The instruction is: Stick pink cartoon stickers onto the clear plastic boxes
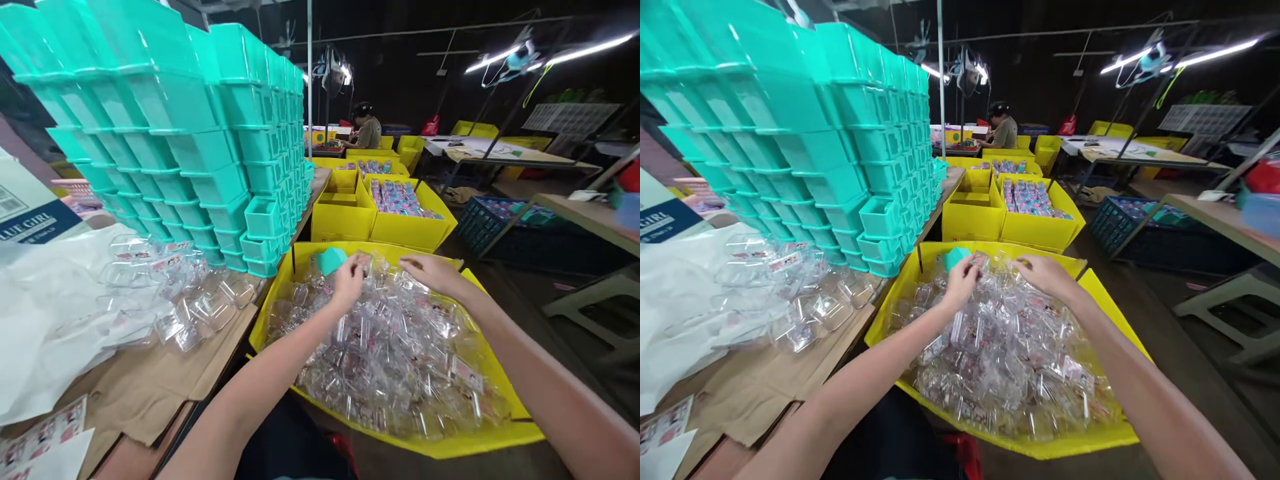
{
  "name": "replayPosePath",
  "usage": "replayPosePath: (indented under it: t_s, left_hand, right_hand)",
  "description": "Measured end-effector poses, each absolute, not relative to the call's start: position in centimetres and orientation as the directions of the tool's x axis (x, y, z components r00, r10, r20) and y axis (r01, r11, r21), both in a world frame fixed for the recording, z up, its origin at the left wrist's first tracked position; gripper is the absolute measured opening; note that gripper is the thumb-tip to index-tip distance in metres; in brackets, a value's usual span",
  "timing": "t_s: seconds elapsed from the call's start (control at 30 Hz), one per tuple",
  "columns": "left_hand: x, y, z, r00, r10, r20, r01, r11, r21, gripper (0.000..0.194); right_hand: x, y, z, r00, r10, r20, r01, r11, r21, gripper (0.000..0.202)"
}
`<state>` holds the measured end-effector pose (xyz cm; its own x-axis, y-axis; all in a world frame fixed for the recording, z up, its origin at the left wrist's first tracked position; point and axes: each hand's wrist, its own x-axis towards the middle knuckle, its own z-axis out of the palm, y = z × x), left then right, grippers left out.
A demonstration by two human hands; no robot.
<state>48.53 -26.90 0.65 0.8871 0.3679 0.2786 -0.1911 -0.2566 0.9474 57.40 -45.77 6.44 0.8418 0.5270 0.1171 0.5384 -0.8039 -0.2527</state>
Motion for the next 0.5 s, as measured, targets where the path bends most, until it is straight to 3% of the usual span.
replayPosePath:
  t_s: [0.27, 0.5]
  left_hand:
    - [44.7, -20.0, -5.2, 0.777, 0.591, 0.217, -0.013, -0.329, 0.944, 0.042]
    - [41.5, -17.1, -5.2, 0.732, 0.601, 0.322, -0.029, -0.444, 0.896, 0.041]
  right_hand:
    - [66.8, -27.2, 1.3, 0.818, 0.562, -0.12, 0.497, -0.797, -0.344, 0.036]
    - [69.5, -24.5, -2.7, 0.83, 0.509, -0.226, 0.396, -0.825, -0.403, 0.035]
